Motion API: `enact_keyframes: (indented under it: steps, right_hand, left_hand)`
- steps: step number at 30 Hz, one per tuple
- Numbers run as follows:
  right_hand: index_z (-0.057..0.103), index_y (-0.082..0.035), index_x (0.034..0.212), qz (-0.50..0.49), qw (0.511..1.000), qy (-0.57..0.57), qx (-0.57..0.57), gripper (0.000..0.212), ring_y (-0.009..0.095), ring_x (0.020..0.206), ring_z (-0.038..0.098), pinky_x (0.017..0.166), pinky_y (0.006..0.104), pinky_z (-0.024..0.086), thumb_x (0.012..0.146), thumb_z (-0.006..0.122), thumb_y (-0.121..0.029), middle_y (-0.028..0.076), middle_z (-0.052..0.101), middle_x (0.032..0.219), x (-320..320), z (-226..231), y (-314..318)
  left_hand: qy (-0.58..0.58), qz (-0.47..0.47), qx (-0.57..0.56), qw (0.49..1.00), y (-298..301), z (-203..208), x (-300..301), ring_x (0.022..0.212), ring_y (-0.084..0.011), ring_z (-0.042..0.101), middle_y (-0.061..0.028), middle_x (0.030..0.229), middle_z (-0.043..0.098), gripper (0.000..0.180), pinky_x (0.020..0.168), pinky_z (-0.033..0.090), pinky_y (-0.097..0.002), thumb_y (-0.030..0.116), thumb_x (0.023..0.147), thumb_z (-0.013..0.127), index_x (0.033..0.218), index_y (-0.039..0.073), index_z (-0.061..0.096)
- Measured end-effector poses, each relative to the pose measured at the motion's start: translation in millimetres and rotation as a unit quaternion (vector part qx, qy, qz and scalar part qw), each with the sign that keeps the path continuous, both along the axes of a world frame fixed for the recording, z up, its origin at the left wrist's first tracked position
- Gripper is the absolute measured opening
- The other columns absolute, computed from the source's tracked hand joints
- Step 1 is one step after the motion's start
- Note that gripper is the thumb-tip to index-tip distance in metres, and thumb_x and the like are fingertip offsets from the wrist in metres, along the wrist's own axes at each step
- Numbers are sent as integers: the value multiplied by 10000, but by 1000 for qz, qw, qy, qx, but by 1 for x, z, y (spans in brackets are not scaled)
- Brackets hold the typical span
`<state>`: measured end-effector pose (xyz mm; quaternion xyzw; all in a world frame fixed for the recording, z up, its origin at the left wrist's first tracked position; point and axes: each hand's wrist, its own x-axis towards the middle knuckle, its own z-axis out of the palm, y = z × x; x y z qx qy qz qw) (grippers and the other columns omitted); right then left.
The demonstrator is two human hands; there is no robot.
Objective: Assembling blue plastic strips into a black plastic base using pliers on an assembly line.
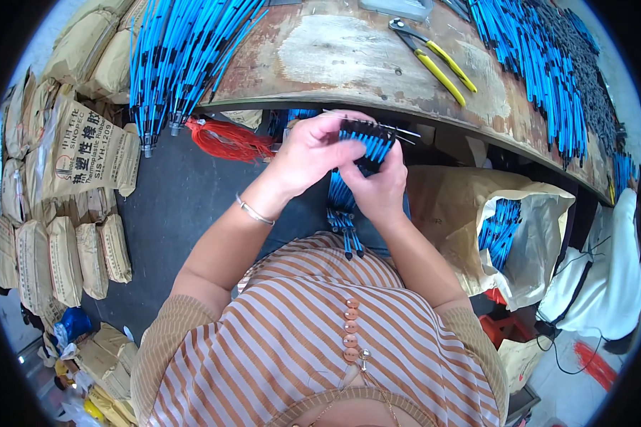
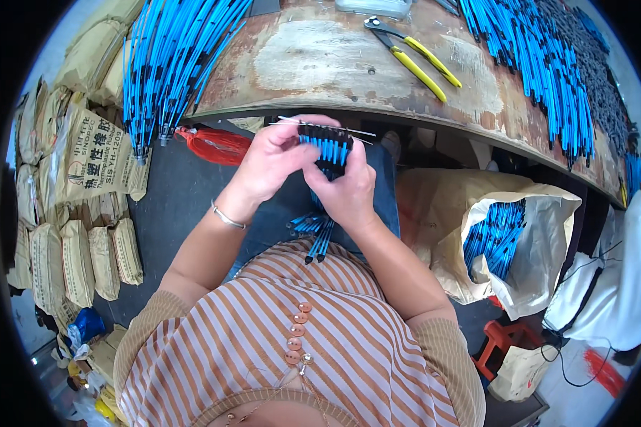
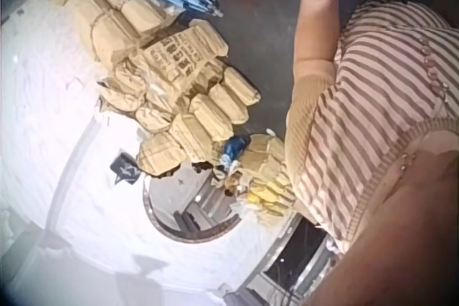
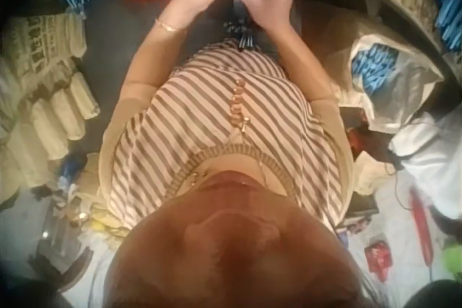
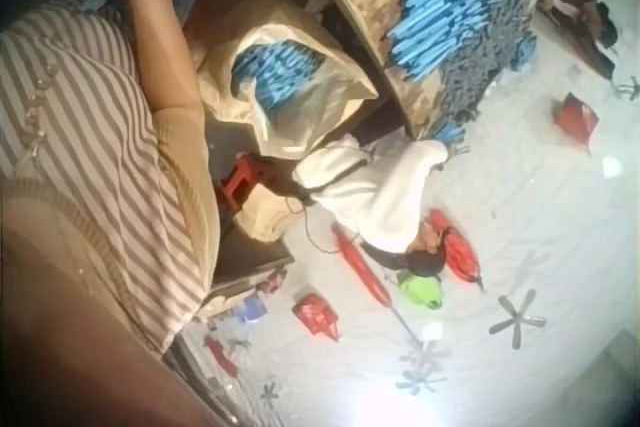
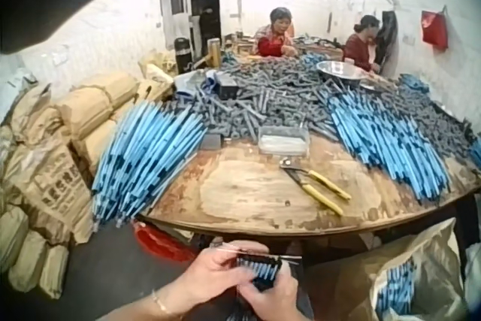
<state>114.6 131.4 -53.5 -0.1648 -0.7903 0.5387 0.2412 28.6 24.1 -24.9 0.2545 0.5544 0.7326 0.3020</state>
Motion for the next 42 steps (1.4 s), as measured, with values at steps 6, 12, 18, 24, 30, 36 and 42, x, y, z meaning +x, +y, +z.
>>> enact_keyframes:
  steps: [6, 12, 18, 24, 30, 36, 42]
  right_hand:
    - [543, -10, 1021, 19, 992, 16, -122, 372, 124, 785, 612, 721, 281, 488, 724, 735, -125, 95, 649, 861, -6, 1, 0]
    - [563, -11, 1037, 51, 997, 29, -48, 338, 174, 787, 639, 716, 296, 493, 760, 706, -141, 121, 659, 892, -8, -8, 2]
    - [563, -13, 1017, 60, 996, -11, -67, 318, 219, 792, 649, 718, 313, 495, 766, 698, -152, 138, 658, 879, -13, -3, 4]
    - [563, -10, 969, 58, 997, 10, -42, 293, 260, 758, 646, 694, 330, 493, 767, 697, -173, 146, 652, 836, -19, 0, 1]
    - [561, -2, 946, 91, 994, -16, -56, 294, 282, 743, 641, 678, 340, 490, 767, 698, -191, 152, 648, 819, -16, -1, 7]
    - [553, 3, 948, 84, 992, -39, -85, 312, 290, 750, 641, 674, 346, 492, 768, 698, -207, 154, 645, 815, -14, -3, 15]
    - [567, -12, 944, 88, 991, -23, -99, 259, 176, 729, 620, 694, 299, 480, 783, 679, -180, 96, 649, 805, -19, -4, 17]
  left_hand:
    - [1, 37, -35, 999, 2, -5, -6, 835, -70, 547, -13, 918, 612, 208, 758, 449, -223, 53, 838, 608, 1033, -21, 603]
    - [0, 28, -4, 1000, 1, 4, -6, 836, -72, 535, -17, 968, 603, 179, 743, 441, -222, 35, 850, 580, 1020, -6, 618]
    - [-11, 205, 45, 978, 1, 7, -7, 792, -102, 563, -50, 929, 605, 137, 730, 452, -231, 17, 832, 583, 956, -21, 626]
    - [316, 244, -115, 910, -10, 13, -30, 759, -168, 603, -76, 793, 609, 140, 694, 472, -268, 39, 774, 654, 907, -3, 643]
    - [308, 43, -124, 942, -19, 32, -46, 739, -108, 548, -57, 896, 582, 177, 675, 456, -222, -3, 781, 607, 957, -16, 625]
    - [270, 41, -151, 950, -8, 89, -120, 725, -91, 516, 4, 908, 564, 457, 684, 461, -222, 103, 749, 668, 1163, -22, 518]
    - [617, 176, -407, 650, 82, 65, -235, 815, -306, 627, -175, 876, 636, 253, 730, 501, -401, 217, 763, 626, 974, 77, 646]
